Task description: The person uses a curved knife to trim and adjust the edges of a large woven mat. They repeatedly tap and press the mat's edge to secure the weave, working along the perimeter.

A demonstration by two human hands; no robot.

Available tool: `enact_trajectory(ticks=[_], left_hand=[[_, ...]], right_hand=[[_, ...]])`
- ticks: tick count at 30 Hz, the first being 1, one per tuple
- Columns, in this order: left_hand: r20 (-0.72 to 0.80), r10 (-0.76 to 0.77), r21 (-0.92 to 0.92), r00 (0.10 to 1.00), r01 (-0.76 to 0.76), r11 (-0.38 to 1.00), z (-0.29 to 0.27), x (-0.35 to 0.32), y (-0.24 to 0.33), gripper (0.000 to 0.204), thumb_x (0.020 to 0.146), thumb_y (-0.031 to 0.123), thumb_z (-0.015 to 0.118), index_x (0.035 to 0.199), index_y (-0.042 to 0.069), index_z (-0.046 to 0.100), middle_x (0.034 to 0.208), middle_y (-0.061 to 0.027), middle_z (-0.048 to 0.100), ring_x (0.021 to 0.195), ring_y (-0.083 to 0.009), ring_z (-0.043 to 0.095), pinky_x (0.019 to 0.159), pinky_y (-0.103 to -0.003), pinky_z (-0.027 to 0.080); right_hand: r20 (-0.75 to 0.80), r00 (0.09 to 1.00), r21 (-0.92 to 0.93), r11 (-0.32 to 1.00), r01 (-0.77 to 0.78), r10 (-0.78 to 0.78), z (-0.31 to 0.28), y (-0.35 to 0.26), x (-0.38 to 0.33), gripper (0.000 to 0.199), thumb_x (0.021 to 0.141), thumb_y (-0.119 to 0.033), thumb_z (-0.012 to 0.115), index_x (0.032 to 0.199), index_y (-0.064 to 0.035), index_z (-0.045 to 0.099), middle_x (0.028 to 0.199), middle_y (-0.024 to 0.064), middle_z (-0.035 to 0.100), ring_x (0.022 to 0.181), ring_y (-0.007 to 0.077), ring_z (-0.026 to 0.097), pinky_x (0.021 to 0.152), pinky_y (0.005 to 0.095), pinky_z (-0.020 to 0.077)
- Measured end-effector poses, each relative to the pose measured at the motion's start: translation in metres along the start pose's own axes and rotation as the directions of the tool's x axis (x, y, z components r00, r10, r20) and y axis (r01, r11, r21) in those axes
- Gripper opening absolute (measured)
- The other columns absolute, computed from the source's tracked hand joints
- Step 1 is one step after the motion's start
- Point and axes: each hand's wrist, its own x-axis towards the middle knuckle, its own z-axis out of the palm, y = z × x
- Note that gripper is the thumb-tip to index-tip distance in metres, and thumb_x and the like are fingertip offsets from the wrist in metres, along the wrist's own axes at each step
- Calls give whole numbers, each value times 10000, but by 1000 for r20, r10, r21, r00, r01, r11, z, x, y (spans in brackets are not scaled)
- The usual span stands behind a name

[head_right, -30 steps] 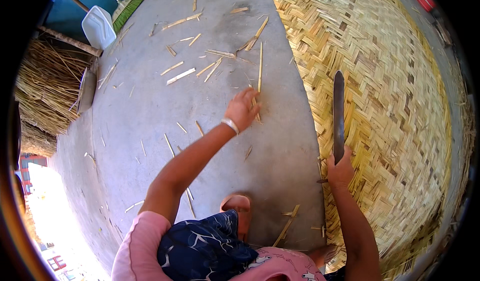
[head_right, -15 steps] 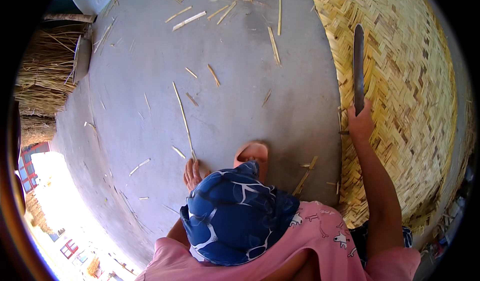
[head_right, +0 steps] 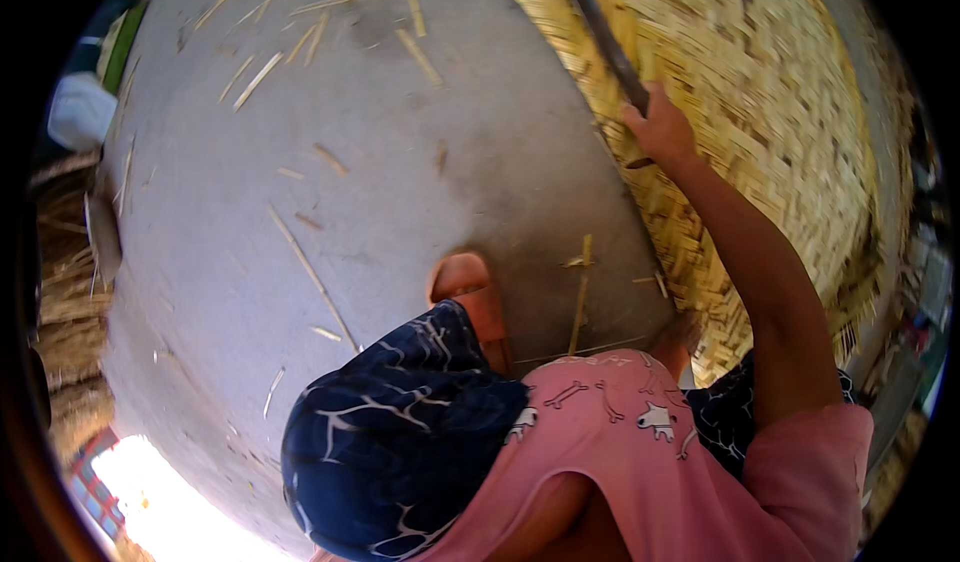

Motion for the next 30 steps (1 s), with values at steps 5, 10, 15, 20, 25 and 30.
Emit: enact_trajectory(ticks=[5,10,15,20,25,30], left_hand=[[-258,464,204,847,-422,883,-55,141,3,499,885,320,578,1329,123,460,1483,-183,312,1376,-364,291,1098,-526,218],[-241,716,100,655,-717,690,-121,261,79,463,858,253,628,1278,116,490,1464,-201,337,1363,-392,295,1087,-562,212],[-50,911,141,409,-900,412,-157,350,175,386,891,253,566,1235,84,521,1461,-206,344,1369,-389,287,1095,-548,205],[-18,973,142,229,-963,229,-181,410,243,371,894,230,528,1192,10,551,1495,-161,310,1397,-340,251,1117,-493,197],[-64,985,328,160,-929,172,-213,441,280,301,907,178,512,1136,-9,566,1478,-151,342,1382,-345,276,1107,-503,228],[81,982,279,172,-950,143,-223,425,286,287,888,147,528,1139,7,529,1441,-174,375,1365,-379,293,1082,-536,249]], right_hand=[[123,992,33,999,-38,34,-66,13,-38,479,817,-398,606,1139,-58,504,810,148,646,780,331,635,713,427,482],[44,998,27,999,-35,34,-147,61,-111,472,835,-335,626,1197,-71,476,784,143,645,673,284,627,648,387,480],[-56,970,57,971,-234,237,-202,129,-203,477,856,-349,624,1201,-55,477,778,144,639,680,261,620,656,361,486],[-156,869,39,882,-469,469,-240,146,-324,477,866,-330,624,1214,-44,466,898,155,626,815,213,609,734,324,478],[-398,656,214,760,-614,642,-213,179,-398,481,905,-371,552,1217,-21,444,943,279,618,911,434,609,787,424,470],[-403,300,519,486,-703,865,-148,215,-482,459,928,-389,497,1218,-39,430,935,313,612,919,476,589,791,477,451]])
